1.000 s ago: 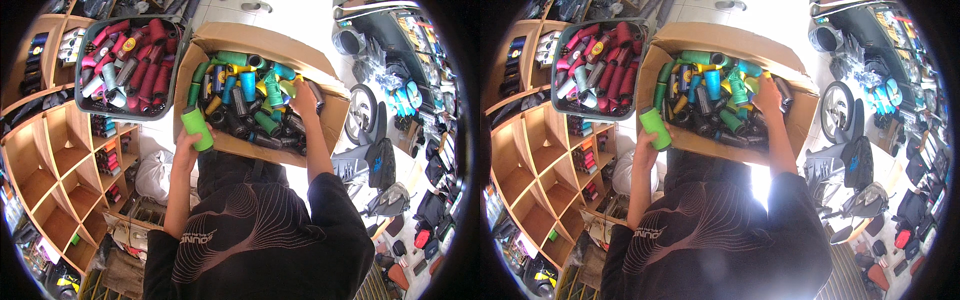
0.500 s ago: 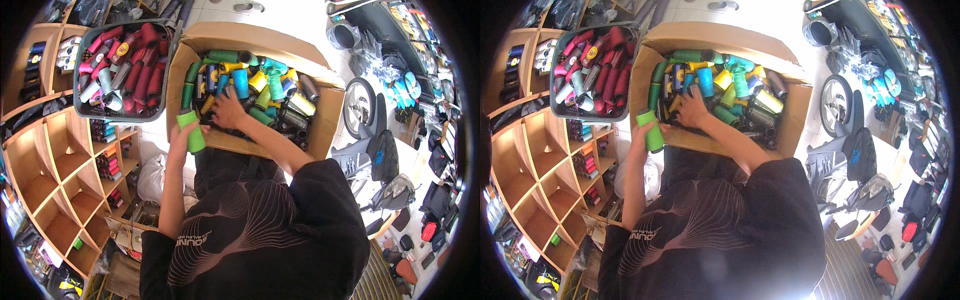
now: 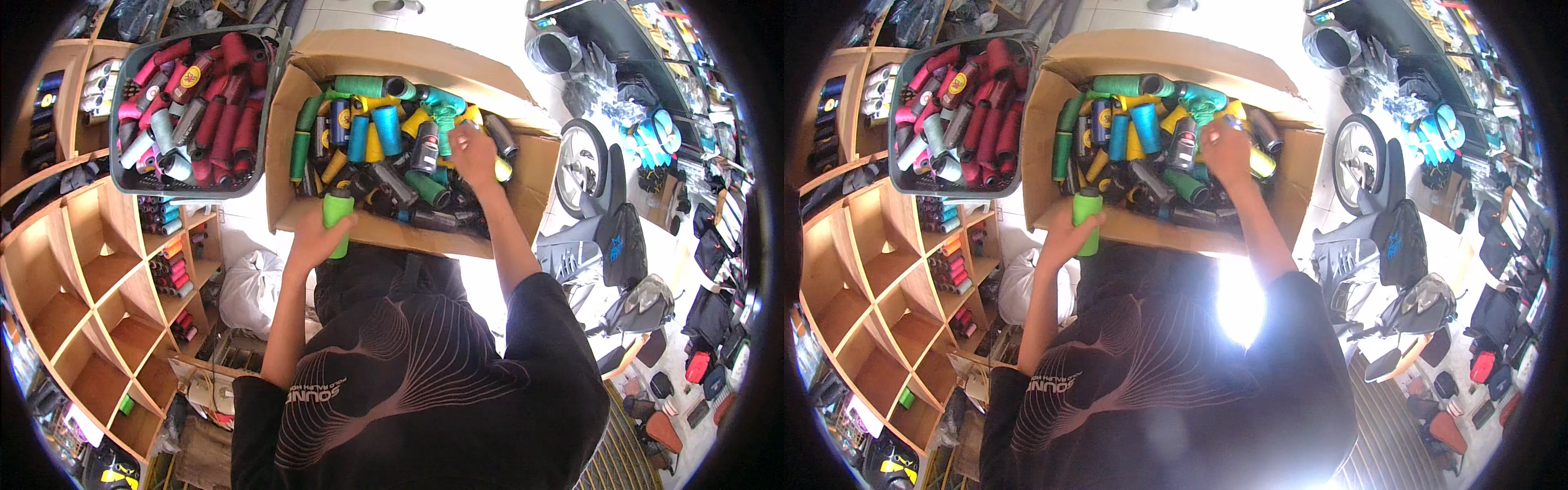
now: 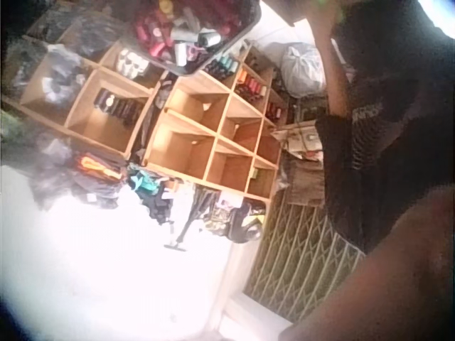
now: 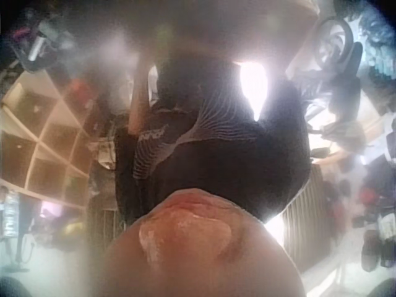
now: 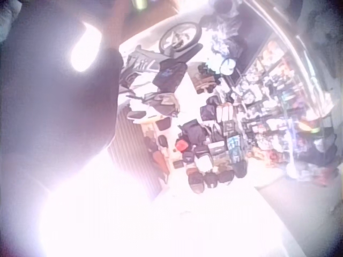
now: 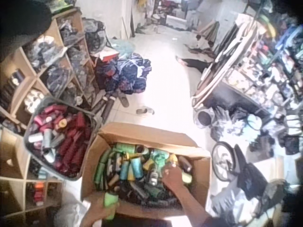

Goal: The person picks green spools from a cardboard box and places them onto a wooden shelf. They repeat this process, arranging the spools in rows on the shelf.

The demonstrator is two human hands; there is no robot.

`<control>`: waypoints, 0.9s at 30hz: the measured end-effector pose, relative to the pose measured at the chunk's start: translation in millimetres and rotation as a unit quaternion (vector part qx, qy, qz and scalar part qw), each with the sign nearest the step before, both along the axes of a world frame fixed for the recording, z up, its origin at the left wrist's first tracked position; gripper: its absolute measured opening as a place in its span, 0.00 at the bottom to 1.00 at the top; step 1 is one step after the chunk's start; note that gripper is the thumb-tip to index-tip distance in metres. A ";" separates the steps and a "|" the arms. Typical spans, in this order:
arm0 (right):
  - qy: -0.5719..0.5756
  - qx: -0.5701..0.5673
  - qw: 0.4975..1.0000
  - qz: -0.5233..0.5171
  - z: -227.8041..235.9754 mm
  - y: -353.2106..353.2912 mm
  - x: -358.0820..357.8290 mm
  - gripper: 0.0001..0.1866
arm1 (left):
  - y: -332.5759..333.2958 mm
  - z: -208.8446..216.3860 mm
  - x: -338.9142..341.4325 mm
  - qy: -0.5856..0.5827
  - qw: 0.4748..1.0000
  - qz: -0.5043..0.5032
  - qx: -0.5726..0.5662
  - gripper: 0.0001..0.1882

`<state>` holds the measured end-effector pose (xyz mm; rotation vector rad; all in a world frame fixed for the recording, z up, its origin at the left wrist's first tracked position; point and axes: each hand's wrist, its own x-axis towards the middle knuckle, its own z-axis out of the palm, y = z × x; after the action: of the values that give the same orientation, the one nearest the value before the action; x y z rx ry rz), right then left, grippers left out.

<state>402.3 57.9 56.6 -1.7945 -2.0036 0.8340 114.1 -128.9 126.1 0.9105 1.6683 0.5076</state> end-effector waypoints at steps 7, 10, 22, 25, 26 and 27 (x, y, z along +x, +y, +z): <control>-0.245 -0.209 0.946 0.042 -44.7 -33.6 -38.5 0.21 | 35.5 16.4 -0.3 -0.148 0.970 0.183 -0.060 0.20; -0.264 -0.143 0.953 -0.026 -50.9 -59.6 -61.3 0.33 | 33.4 6.2 -10.4 -0.170 0.957 0.232 -0.049 0.20; 0.160 -0.415 0.890 -0.095 -50.2 -38.3 16.3 0.31 | 27.6 -14.4 -35.4 -0.312 0.906 0.282 -0.039 0.22; 0.218 -0.418 0.881 -0.037 9.7 -47.6 20.0 0.30 | 29.3 -12.3 -34.3 -0.312 0.908 0.276 -0.037 0.21; 0.226 -0.409 0.884 -0.009 13.5 -50.2 24.2 0.29 | 30.6 -14.5 -34.4 -0.309 0.911 0.272 -0.039 0.22; 0.232 -0.401 0.886 0.020 15.2 -51.4 28.2 0.28 | 31.4 -15.4 -34.1 -0.305 0.913 0.269 -0.040 0.22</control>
<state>430.5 6.5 71.7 -1.6454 -1.4634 2.1018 79.9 -97.5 110.7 0.1657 1.3196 0.9757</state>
